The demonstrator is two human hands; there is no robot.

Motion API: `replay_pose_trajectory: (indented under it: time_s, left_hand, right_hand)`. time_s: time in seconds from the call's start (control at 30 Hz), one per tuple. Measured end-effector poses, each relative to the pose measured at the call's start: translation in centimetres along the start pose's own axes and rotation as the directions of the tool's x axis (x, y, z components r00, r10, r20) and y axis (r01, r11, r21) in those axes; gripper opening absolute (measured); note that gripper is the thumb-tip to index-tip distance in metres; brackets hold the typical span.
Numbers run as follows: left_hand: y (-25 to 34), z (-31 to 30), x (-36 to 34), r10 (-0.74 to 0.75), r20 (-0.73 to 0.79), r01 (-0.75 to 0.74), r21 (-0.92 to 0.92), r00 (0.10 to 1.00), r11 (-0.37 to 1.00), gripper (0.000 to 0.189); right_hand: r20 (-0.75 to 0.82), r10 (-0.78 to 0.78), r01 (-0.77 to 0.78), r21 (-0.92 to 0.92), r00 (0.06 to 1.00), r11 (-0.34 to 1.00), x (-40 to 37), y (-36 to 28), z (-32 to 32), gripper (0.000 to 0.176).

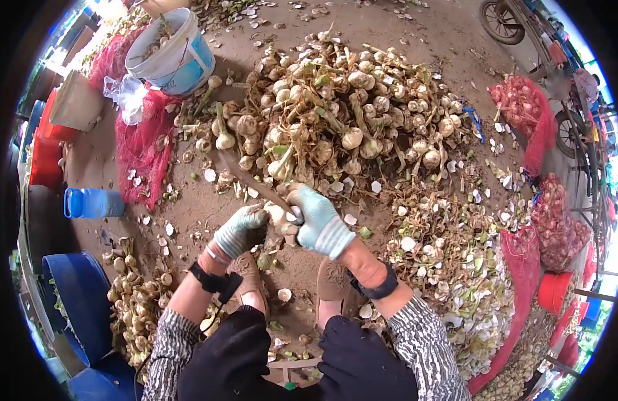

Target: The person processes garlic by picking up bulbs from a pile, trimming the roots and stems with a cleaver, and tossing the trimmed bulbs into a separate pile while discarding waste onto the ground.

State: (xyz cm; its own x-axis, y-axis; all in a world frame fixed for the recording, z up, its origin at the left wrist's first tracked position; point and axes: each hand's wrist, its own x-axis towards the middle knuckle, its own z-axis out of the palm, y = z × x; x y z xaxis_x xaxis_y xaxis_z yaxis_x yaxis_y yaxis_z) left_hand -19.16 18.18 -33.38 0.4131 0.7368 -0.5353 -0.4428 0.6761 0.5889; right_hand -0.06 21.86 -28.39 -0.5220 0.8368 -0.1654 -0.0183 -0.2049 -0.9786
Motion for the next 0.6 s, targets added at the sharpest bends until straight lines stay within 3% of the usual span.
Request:
replay_pose_trajectory:
  time_s: [0.03, 0.07, 0.1, 0.13, 0.2, 0.27, 0.3, 0.33, 0.4, 0.43, 0.5, 0.6]
  left_hand:
    - [-0.3, 1.0, -0.6, 0.078, -0.043, -0.082, -0.086, 0.996, 0.993, 0.035]
    - [-0.8, 1.5, -1.0, 0.147, -0.095, -0.161, -0.168, 0.985, 0.973, 0.037]
    - [-1.1, 1.2, -1.3, 0.139, -0.100, -0.155, -0.171, 0.985, 0.973, 0.037]
    - [-1.3, 0.7, -1.4, 0.150, -0.141, -0.178, -0.210, 0.978, 0.961, 0.041]
    - [-2.1, -0.9, -1.2, 0.155, -0.180, -0.198, -0.248, 0.971, 0.948, 0.045]
    - [-3.5, -3.3, -0.6, 0.131, 0.012, -0.131, 0.107, 0.991, 0.986, 0.048]
    - [-1.5, -0.8, -1.8, 0.045, -0.090, -0.020, 0.267, 0.995, 0.964, 0.056]
    - [-0.9, 0.7, -2.1, 0.039, -0.094, -0.013, 0.265, 0.995, 0.964, 0.056]
    - [-0.6, 2.5, -2.1, 0.313, -0.108, -0.269, 0.297, 0.944, 0.916, 0.066]
    - [-1.0, 2.3, -1.7, 0.312, -0.100, -0.281, 0.241, 0.945, 0.929, 0.075]
    - [-1.1, 2.4, -1.9, 0.360, -0.080, -0.317, 0.325, 0.929, 0.891, 0.069]
    - [-1.2, 2.8, -2.1, 0.439, -0.019, -0.374, 0.488, 0.899, 0.789, 0.058]
  right_hand:
    - [-0.049, -0.158, 0.136, -0.295, 0.986, 0.946, -0.5, -0.2, -0.3, 0.022]
    - [-0.049, -0.314, 0.233, -0.566, 0.948, 0.791, -1.2, -0.5, -0.6, 0.022]
    - [-0.092, -0.179, 0.105, -0.525, 0.980, 0.844, -1.8, -1.2, -0.6, 0.023]
    - [-0.091, -0.176, 0.103, -0.523, 0.980, 0.846, -2.2, -1.0, -0.7, 0.023]
    - [0.035, 0.070, -0.011, -0.827, 0.997, 0.561, -2.9, -0.6, -0.9, 0.032]
    - [0.047, 0.046, 0.017, -0.862, 0.998, 0.506, -3.1, -0.6, -0.6, 0.034]
    - [0.053, 0.091, 0.001, -0.868, 0.994, 0.497, -3.2, -0.5, -0.6, 0.033]
    - [0.063, 0.133, -0.010, -0.873, 0.989, 0.488, -3.1, -0.3, -0.4, 0.031]
    - [0.054, 0.082, 0.006, -0.865, 0.995, 0.501, -3.6, 0.6, 0.1, 0.028]
    - [0.040, 0.012, 0.028, -0.851, 0.999, 0.524, -3.9, 1.1, 0.2, 0.026]
    - [0.031, -0.079, 0.070, -0.816, 0.996, 0.574, -4.2, 1.5, 0.2, 0.020]
    - [-0.012, -0.073, 0.037, -0.778, 0.997, 0.628, -3.9, 3.7, -0.7, 0.018]
